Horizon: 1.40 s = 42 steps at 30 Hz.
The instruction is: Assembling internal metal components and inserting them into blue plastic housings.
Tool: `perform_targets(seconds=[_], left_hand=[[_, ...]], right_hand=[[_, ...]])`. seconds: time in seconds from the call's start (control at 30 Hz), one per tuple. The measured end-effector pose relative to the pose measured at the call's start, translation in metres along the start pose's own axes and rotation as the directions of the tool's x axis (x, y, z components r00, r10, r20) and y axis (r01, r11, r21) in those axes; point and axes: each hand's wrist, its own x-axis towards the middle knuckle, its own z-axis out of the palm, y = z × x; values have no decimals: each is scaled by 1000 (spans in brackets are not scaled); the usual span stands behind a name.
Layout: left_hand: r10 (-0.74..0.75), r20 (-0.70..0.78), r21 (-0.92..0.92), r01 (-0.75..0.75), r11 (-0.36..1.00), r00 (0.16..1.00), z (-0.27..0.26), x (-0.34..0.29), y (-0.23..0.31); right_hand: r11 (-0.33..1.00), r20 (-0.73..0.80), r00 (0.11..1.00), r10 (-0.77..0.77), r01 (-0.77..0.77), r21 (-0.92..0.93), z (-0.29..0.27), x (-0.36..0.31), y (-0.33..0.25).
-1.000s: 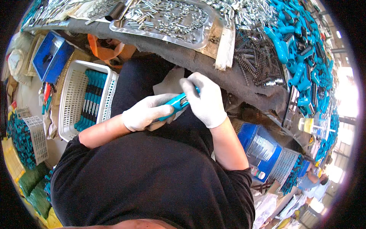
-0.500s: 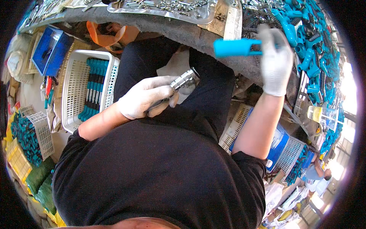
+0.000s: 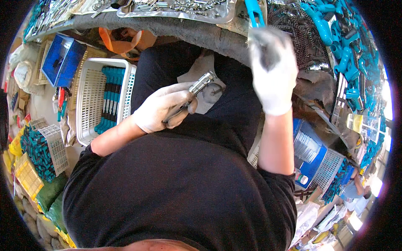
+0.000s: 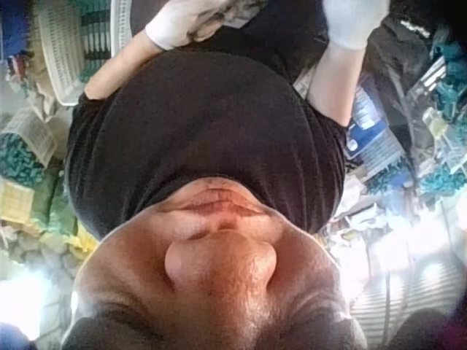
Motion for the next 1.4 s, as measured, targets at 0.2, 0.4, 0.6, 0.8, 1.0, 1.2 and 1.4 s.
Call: perform_targets(seconds=[0.2, 0.4, 0.6, 0.8, 1.0, 1.2, 1.4], left_hand=[[-102, -111, 34, 106, 994, 989, 14, 10, -2], [-229, -63, 94, 234, 968, 971, 5, 17, -14], [-235, -54, 119, 240, 964, 971, 2, 21, -24], [-211, -4, 51, 211, 976, 978, 2, 19, -26], [-200, -18, 52, 201, 978, 980, 8, 19, -27], [-156, -42, 68, 159, 985, 987, 6, 17, -26], [-87, -60, 36, 89, 995, 994, -1, 11, -21]], right_hand=[[360, 612, 669, 423, -743, 564, 42, -78, -10], [-98, 760, 460, 459, -824, 558, 58, -106, 0], [-250, 769, 472, 432, -756, 605, 55, -115, 10], [-163, 748, 400, 530, -817, 553, 44, -112, 7], [5, 695, 478, 537, -826, 564, 33, -111, 3], [91, 667, 547, 506, -803, 589, 33, -107, 1], [161, 645, 593, 481, -784, 600, 39, -95, -5]])
